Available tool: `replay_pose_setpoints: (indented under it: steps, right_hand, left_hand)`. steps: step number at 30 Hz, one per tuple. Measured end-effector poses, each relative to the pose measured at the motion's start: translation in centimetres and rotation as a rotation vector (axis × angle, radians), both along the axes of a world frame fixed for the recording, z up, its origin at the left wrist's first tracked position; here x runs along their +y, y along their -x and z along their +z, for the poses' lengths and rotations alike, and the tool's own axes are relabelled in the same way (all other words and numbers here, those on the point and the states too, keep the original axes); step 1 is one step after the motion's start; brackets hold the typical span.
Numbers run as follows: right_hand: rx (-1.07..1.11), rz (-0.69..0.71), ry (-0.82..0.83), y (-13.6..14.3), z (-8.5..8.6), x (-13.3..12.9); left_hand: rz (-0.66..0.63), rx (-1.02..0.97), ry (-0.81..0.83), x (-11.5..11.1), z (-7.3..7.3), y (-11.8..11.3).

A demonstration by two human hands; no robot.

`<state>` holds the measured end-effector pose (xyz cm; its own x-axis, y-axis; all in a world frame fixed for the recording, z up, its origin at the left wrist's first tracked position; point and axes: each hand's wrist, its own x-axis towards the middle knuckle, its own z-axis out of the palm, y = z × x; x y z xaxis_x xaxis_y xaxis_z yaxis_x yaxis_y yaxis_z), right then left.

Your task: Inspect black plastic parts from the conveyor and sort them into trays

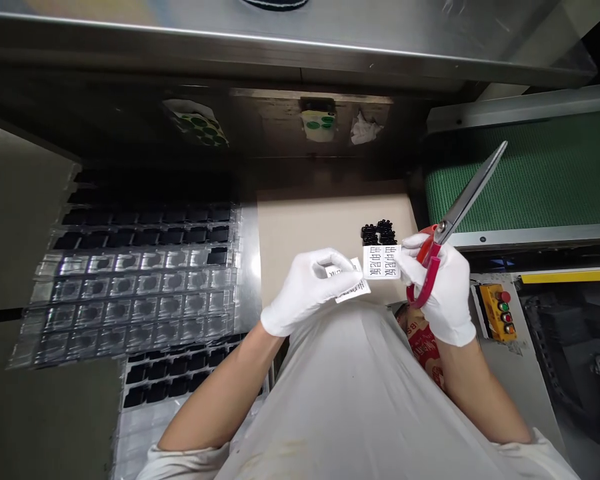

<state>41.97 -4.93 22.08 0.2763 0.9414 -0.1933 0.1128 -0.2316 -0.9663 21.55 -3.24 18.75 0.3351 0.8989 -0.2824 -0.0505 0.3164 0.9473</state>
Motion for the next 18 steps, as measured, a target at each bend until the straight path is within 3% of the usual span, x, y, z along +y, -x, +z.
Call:
replay_pose_setpoints:
  steps: [6,10,14,18]
  right_hand:
    - [-0.013,-0.049,-0.046,-0.6,-0.2,0.6]
    - [-0.033,-0.051,-0.167,-1.4,0.9,2.3]
    - [-0.092,-0.026,-0.358,-1.6,4.1,6.8]
    - [-0.325,0.033,-0.548,-0.3,8.3,13.9]
  left_hand:
    - [0.125,-0.136,-0.025,-0.6,-1.7,0.7]
    - [0.238,-0.116,-0.022,-0.6,-1.6,0.4]
    - [0.288,-0.125,-0.005,-0.2,-0.2,0.0]
    - [0.323,-0.217,-0.022,-0.1,0.2,-0.1]
